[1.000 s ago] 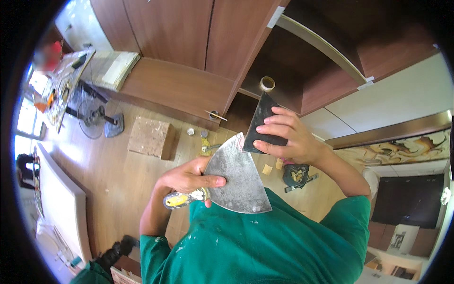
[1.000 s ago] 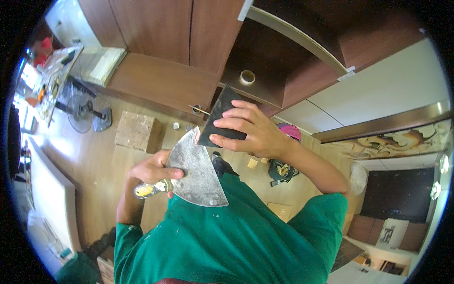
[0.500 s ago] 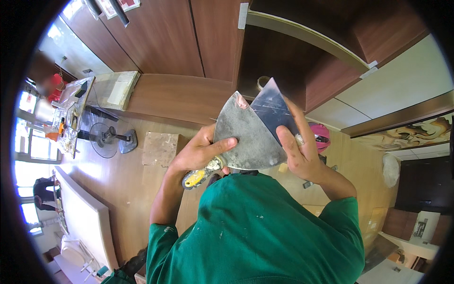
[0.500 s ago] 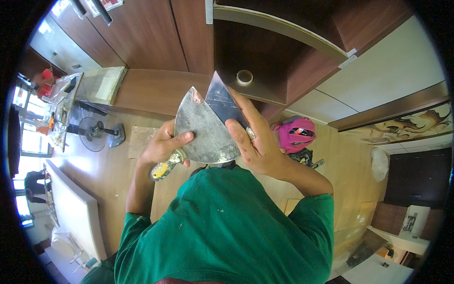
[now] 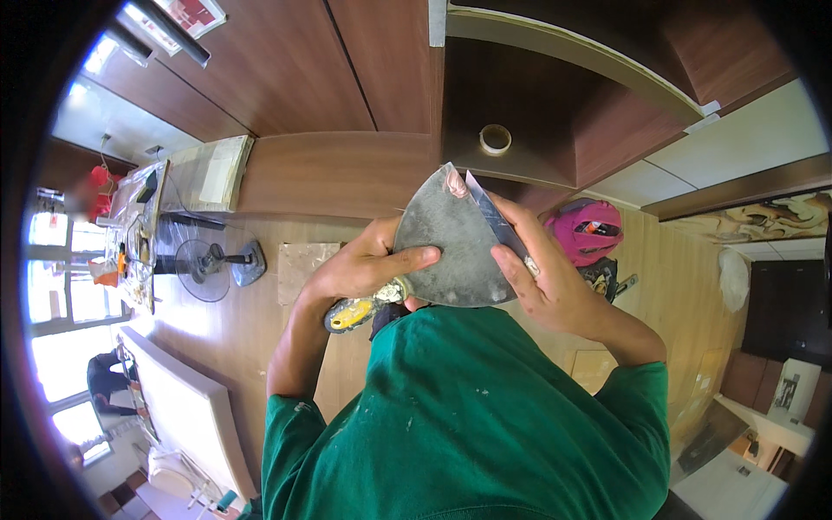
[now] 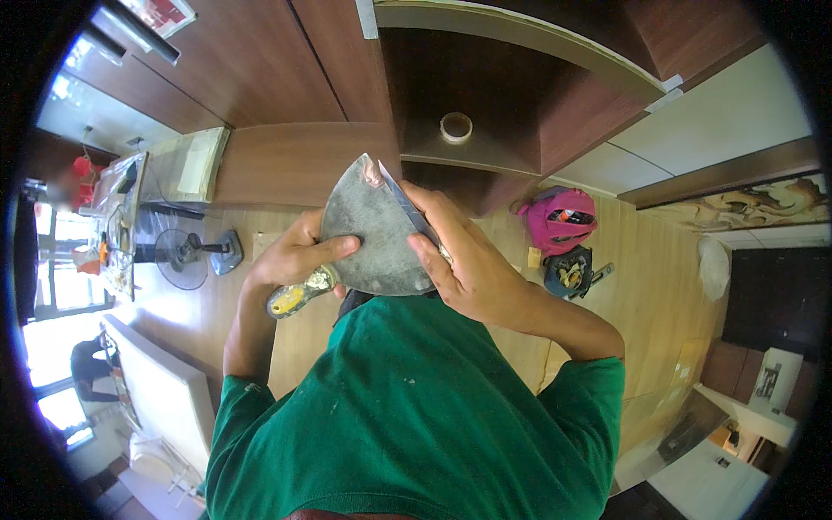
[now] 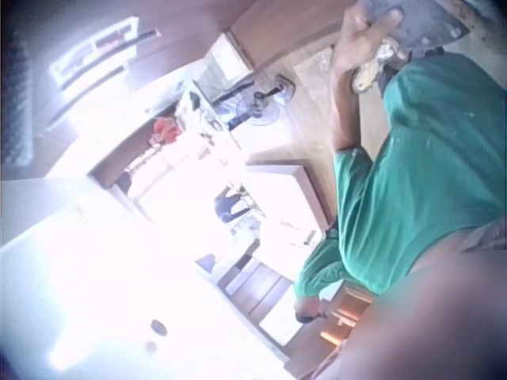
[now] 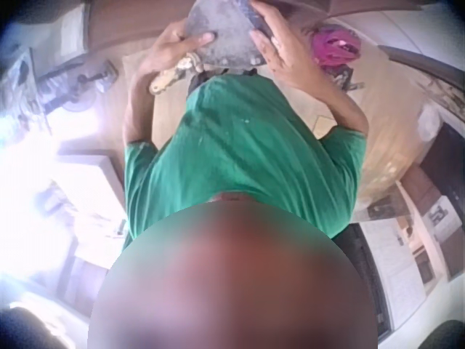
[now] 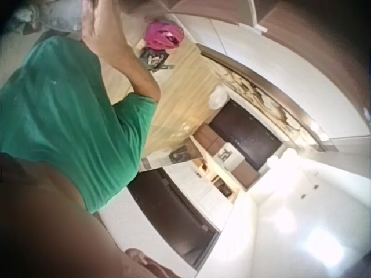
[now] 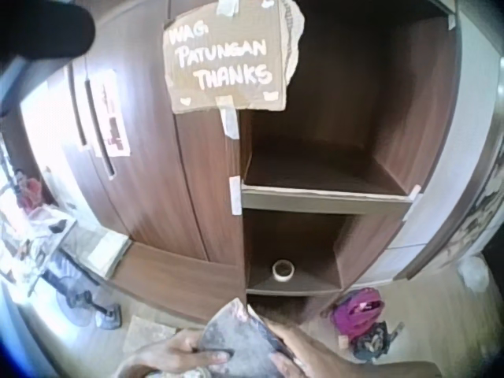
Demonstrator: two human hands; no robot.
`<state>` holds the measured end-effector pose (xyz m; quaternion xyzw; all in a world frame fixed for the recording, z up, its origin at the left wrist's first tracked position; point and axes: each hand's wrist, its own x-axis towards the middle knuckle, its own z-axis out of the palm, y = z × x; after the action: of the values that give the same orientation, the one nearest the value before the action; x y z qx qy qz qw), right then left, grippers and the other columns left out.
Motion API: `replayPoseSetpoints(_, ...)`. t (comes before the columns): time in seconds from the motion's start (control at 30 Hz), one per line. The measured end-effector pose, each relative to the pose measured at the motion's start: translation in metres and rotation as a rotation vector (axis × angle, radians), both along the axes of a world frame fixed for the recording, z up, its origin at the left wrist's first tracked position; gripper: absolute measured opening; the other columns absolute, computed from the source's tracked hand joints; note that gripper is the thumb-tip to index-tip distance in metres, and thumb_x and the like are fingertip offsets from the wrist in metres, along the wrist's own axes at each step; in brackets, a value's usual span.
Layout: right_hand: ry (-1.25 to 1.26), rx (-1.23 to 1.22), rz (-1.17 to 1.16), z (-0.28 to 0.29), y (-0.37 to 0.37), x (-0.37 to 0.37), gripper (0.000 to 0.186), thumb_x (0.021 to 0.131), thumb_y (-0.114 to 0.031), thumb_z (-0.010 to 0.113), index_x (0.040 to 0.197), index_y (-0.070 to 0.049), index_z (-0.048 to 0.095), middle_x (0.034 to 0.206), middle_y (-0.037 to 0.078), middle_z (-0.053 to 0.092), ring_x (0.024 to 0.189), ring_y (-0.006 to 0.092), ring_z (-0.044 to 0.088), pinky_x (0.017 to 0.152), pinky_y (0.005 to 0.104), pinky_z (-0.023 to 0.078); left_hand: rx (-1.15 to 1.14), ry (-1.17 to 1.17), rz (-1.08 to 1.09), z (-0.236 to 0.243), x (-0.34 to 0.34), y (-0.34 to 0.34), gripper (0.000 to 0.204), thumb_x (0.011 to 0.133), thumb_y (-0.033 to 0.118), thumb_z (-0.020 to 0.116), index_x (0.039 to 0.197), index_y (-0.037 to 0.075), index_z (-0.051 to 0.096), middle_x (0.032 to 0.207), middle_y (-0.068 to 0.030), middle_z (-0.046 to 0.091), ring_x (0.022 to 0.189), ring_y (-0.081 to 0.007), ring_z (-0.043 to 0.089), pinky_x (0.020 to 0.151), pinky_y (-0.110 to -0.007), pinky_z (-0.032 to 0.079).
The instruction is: The person scrapes a surface with a putty knife and then sands a wooden cabinet edge with a sanding block. The person moves between a restroom and a room with wooden cabinets, performing scraping and sanding actions on different surfaces.
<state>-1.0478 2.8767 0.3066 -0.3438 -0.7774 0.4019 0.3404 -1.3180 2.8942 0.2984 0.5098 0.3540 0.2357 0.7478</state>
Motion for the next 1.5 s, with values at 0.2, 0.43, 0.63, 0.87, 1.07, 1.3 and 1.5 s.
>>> replayPoseSetpoints(0.2,-0.043,-0.281,0.007,-0.016,0.045,-0.077,0.052,0.110,-0.024,0.051,0.155,0.000,0.041,0.146,0.017,0.054,0.138,0.0284,0.050,0.116,0.0412,0.037,0.009,0.067,-0.124,-0.022,-0.087,0.062,0.037,0.105,0.024,0.065,0.126,-0.006,0.059,0.096,-0.0124,0.073,0.072,-0.0169,0.071,0.055,-0.030,0.059)
replayPoseSetpoints(0.43,-0.223,0.025,-0.270,0.005,0.091,-0.152,0.044,0.103,-0.011,0.057,0.147,-0.002,0.057,0.137,0.015,0.061,0.127,0.0293,0.058,0.106,0.0386,0.045,-0.066,0.067,-0.316,-0.023,-0.201,0.153,0.038,0.106,0.025,0.065,0.131,-0.004,0.060,0.101,-0.0096,0.072,0.076,-0.0140,0.070,0.059,-0.028,0.060)
replayPoseSetpoints(0.63,-0.761,0.776,-0.321,0.023,0.118,-0.196,0.044,0.082,-0.009,0.070,0.125,-0.016,0.075,0.133,-0.001,0.069,0.119,0.0227,0.061,0.095,0.0397,0.049,-0.072,0.123,-0.544,-0.016,-0.244,0.212,0.038,0.105,0.024,0.065,0.132,-0.003,0.060,0.104,-0.0075,0.071,0.079,-0.0121,0.070,0.059,-0.027,0.061)
replayPoseSetpoints(0.87,-0.890,0.970,-0.180,0.036,0.140,-0.214,0.043,0.084,-0.013,0.068,0.126,-0.022,0.073,0.138,-0.005,0.065,0.122,0.0210,0.057,0.098,0.0411,0.048,-0.027,0.157,-0.650,-0.010,-0.252,0.236,0.042,0.103,0.022,0.068,0.135,-0.003,0.058,0.110,-0.0105,0.071,0.085,-0.0162,0.071,0.059,-0.031,0.064)
replayPoseSetpoints(1.07,-0.973,0.824,-0.073,0.026,0.147,-0.197,0.049,0.085,-0.008,0.065,0.133,-0.020,0.067,0.144,-0.003,0.060,0.125,0.0230,0.055,0.101,0.0437,0.047,-0.047,0.159,-0.560,-0.014,-0.256,0.248,0.043,0.103,0.026,0.069,0.133,-0.004,0.058,0.105,-0.0088,0.071,0.077,-0.0141,0.070,0.058,-0.029,0.062)
replayPoseSetpoints(1.3,0.518,-0.249,-0.535,-0.016,0.197,-0.171,0.037,0.107,-0.013,0.056,0.143,-0.005,0.057,0.127,0.009,0.068,0.114,0.0225,0.067,0.102,0.0372,0.051,0.030,0.101,0.012,-0.017,-0.303,0.252,0.048,0.098,0.027,0.073,0.129,-0.007,0.057,0.096,-0.0140,0.071,0.067,-0.0199,0.071,0.051,-0.031,0.060)
replayPoseSetpoints(1.5,1.528,-0.332,-0.453,-0.047,0.229,-0.192,0.048,0.097,-0.004,0.068,0.144,0.000,0.056,0.127,0.007,0.069,0.114,0.0178,0.068,0.100,0.0353,0.055,0.121,0.149,0.323,-0.041,-0.328,0.232,0.053,0.100,0.032,0.070,0.131,-0.006,0.052,0.089,-0.0111,0.070,0.058,-0.0184,0.067,0.042,-0.029,0.054)
